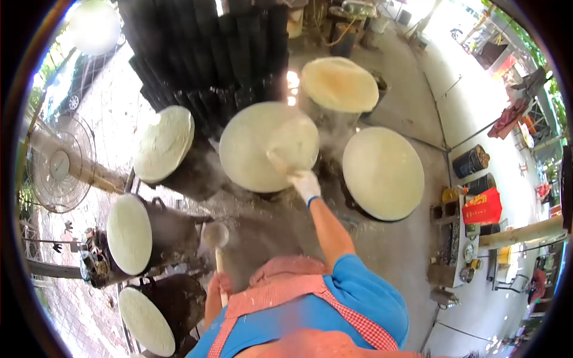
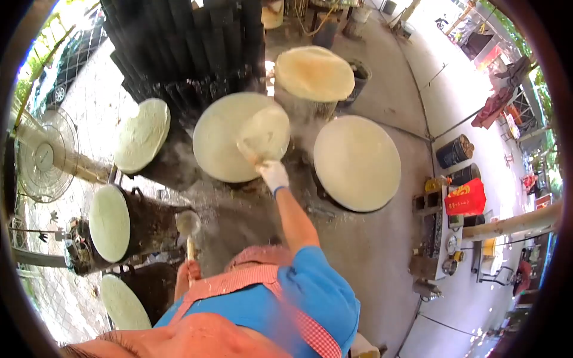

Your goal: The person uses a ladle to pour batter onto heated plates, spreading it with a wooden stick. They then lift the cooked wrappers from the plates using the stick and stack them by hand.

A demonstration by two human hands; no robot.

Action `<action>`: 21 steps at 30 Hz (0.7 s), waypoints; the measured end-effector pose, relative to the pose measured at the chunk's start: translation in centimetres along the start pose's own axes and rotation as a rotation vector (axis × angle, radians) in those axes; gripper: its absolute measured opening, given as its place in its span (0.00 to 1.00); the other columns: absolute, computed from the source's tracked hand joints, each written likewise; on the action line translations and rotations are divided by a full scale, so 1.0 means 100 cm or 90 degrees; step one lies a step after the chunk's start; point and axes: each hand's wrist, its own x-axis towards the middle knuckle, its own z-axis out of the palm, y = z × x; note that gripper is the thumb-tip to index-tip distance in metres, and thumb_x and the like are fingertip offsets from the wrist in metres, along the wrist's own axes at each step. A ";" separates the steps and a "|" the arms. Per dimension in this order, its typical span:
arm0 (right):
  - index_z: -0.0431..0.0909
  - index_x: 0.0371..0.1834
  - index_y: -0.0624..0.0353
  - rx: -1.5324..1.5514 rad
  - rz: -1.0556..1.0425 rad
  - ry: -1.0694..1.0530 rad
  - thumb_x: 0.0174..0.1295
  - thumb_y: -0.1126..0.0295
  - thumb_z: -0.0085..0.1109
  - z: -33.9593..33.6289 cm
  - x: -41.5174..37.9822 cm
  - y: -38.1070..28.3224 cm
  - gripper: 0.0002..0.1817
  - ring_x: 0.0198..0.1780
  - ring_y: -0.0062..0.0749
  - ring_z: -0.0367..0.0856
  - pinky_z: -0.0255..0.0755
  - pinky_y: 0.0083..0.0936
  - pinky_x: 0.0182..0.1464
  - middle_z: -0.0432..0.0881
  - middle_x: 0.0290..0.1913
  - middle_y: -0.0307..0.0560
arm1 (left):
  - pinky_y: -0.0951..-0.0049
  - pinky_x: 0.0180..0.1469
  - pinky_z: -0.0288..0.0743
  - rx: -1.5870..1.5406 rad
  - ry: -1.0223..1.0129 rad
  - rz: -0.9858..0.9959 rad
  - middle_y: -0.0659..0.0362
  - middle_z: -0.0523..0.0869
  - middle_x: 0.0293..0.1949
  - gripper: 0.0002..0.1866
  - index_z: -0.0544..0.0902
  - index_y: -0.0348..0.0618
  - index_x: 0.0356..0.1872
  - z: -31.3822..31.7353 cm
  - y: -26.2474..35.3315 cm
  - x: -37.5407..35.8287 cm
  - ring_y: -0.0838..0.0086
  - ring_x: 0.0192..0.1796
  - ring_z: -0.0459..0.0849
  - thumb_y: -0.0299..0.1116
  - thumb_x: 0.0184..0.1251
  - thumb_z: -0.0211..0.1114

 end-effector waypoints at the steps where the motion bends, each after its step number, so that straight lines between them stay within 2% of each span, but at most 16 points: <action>1: 0.85 0.35 0.57 0.089 0.057 -0.142 0.50 0.61 0.62 -0.046 -0.003 -0.026 0.14 0.40 0.48 0.82 0.74 0.31 0.45 0.84 0.37 0.54 | 0.81 0.16 0.52 -0.051 -0.016 -0.017 0.68 0.57 0.17 0.15 0.64 0.47 0.24 0.018 -0.003 -0.009 0.83 0.17 0.55 0.39 0.73 0.48; 2: 0.84 0.33 0.60 0.121 -0.179 -0.056 0.53 0.66 0.60 -0.031 0.011 0.031 0.10 0.36 0.43 0.82 0.73 0.29 0.42 0.85 0.32 0.50 | 0.81 0.16 0.53 -0.095 -0.038 -0.030 0.68 0.57 0.18 0.15 0.64 0.46 0.26 0.024 0.002 -0.018 0.83 0.17 0.55 0.38 0.74 0.47; 3: 0.84 0.30 0.61 0.471 0.205 0.002 0.55 0.70 0.59 -0.046 0.009 0.030 0.07 0.27 0.33 0.80 0.72 0.26 0.30 0.83 0.26 0.43 | 0.81 0.15 0.52 -0.013 -0.036 -0.006 0.69 0.57 0.17 0.15 0.64 0.48 0.25 0.002 0.018 -0.017 0.84 0.16 0.56 0.40 0.74 0.48; 4: 0.84 0.33 0.61 0.579 0.365 -0.007 0.54 0.69 0.62 -0.057 0.006 0.037 0.07 0.19 0.23 0.72 0.65 0.23 0.20 0.78 0.21 0.38 | 0.81 0.13 0.52 0.071 -0.037 0.016 0.69 0.57 0.16 0.16 0.65 0.50 0.23 -0.007 0.030 -0.016 0.84 0.14 0.57 0.41 0.73 0.49; 6: 0.83 0.35 0.60 0.639 0.400 -0.042 0.54 0.66 0.64 -0.038 -0.030 0.022 0.10 0.13 0.22 0.66 0.59 0.23 0.16 0.75 0.17 0.37 | 0.80 0.13 0.53 -0.021 -0.040 -0.031 0.69 0.56 0.15 0.17 0.67 0.50 0.23 -0.024 0.047 -0.017 0.83 0.13 0.57 0.43 0.73 0.48; 7: 0.83 0.35 0.60 0.573 0.315 -0.077 0.53 0.65 0.65 -0.023 -0.050 0.019 0.11 0.13 0.22 0.66 0.59 0.23 0.16 0.74 0.16 0.37 | 0.80 0.13 0.54 -0.053 -0.039 -0.059 0.69 0.56 0.14 0.16 0.67 0.50 0.23 -0.028 0.059 -0.011 0.82 0.13 0.57 0.43 0.73 0.48; 8: 0.83 0.36 0.60 0.571 0.362 -0.099 0.54 0.65 0.65 -0.011 -0.065 0.015 0.11 0.15 0.21 0.68 0.59 0.22 0.16 0.75 0.18 0.37 | 0.79 0.13 0.54 -0.089 -0.029 -0.081 0.69 0.56 0.14 0.16 0.68 0.50 0.22 -0.033 0.066 -0.007 0.82 0.13 0.58 0.43 0.72 0.48; 10: 0.83 0.38 0.62 0.473 0.252 -0.081 0.54 0.65 0.64 0.010 -0.068 0.041 0.13 0.23 0.21 0.75 0.67 0.22 0.23 0.81 0.23 0.41 | 0.78 0.13 0.56 -0.114 -0.013 -0.106 0.68 0.56 0.14 0.16 0.69 0.50 0.22 -0.039 0.073 -0.003 0.81 0.14 0.58 0.42 0.71 0.48; 12: 0.84 0.40 0.61 0.345 0.040 0.036 0.54 0.67 0.66 -0.003 -0.049 0.059 0.13 0.21 0.18 0.71 0.65 0.20 0.24 0.79 0.21 0.36 | 0.78 0.14 0.56 -0.080 -0.019 -0.108 0.68 0.57 0.14 0.16 0.68 0.50 0.21 -0.058 0.088 0.004 0.81 0.14 0.59 0.41 0.71 0.47; 13: 0.84 0.41 0.61 0.323 0.172 -0.009 0.54 0.68 0.66 -0.036 -0.036 0.035 0.13 0.29 0.19 0.75 0.69 0.19 0.33 0.82 0.28 0.37 | 0.78 0.14 0.57 -0.078 -0.022 -0.111 0.68 0.57 0.14 0.17 0.68 0.50 0.20 -0.048 0.087 0.005 0.81 0.13 0.59 0.41 0.70 0.47; 14: 0.84 0.42 0.58 0.280 0.180 0.012 0.56 0.66 0.62 -0.031 -0.008 0.057 0.12 0.34 0.28 0.81 0.71 0.27 0.38 0.85 0.31 0.43 | 0.78 0.14 0.57 -0.076 -0.026 -0.114 0.68 0.58 0.14 0.17 0.67 0.50 0.19 -0.037 0.086 0.005 0.81 0.13 0.59 0.41 0.70 0.47; 16: 0.82 0.39 0.56 -0.017 0.135 0.107 0.60 0.58 0.53 -0.045 0.033 0.043 0.15 0.38 0.45 0.82 0.73 0.37 0.42 0.83 0.35 0.57 | 0.78 0.14 0.57 -0.076 -0.024 -0.119 0.67 0.59 0.13 0.18 0.66 0.50 0.17 -0.013 0.079 0.004 0.81 0.13 0.59 0.40 0.69 0.47; 17: 0.80 0.39 0.54 -0.151 0.068 0.096 0.61 0.55 0.49 -0.046 0.043 0.035 0.16 0.39 0.53 0.79 0.72 0.45 0.41 0.81 0.34 0.59 | 0.78 0.14 0.57 -0.075 -0.043 -0.133 0.67 0.59 0.12 0.18 0.66 0.50 0.17 -0.007 0.080 0.011 0.81 0.13 0.59 0.40 0.69 0.47; 18: 0.80 0.36 0.52 -0.272 -0.011 0.045 0.61 0.55 0.49 -0.041 0.047 0.028 0.15 0.35 0.50 0.81 0.73 0.44 0.38 0.82 0.29 0.53 | 0.78 0.14 0.56 -0.076 -0.058 -0.146 0.67 0.59 0.12 0.18 0.66 0.51 0.17 -0.002 0.082 0.018 0.81 0.13 0.59 0.40 0.68 0.48; 20: 0.80 0.34 0.49 -0.344 -0.204 0.025 0.61 0.54 0.49 -0.041 0.029 0.018 0.14 0.31 0.46 0.81 0.74 0.42 0.36 0.80 0.23 0.49 | 0.77 0.14 0.55 -0.080 -0.122 -0.194 0.68 0.58 0.12 0.17 0.66 0.52 0.16 -0.011 0.098 0.038 0.80 0.13 0.59 0.41 0.67 0.50; 21: 0.80 0.34 0.49 -0.379 -0.214 0.006 0.61 0.54 0.49 -0.048 0.019 0.016 0.14 0.29 0.45 0.81 0.74 0.42 0.34 0.80 0.23 0.48 | 0.76 0.13 0.55 -0.041 -0.074 -0.140 0.68 0.58 0.11 0.17 0.66 0.52 0.17 -0.006 0.103 0.048 0.79 0.12 0.58 0.42 0.66 0.51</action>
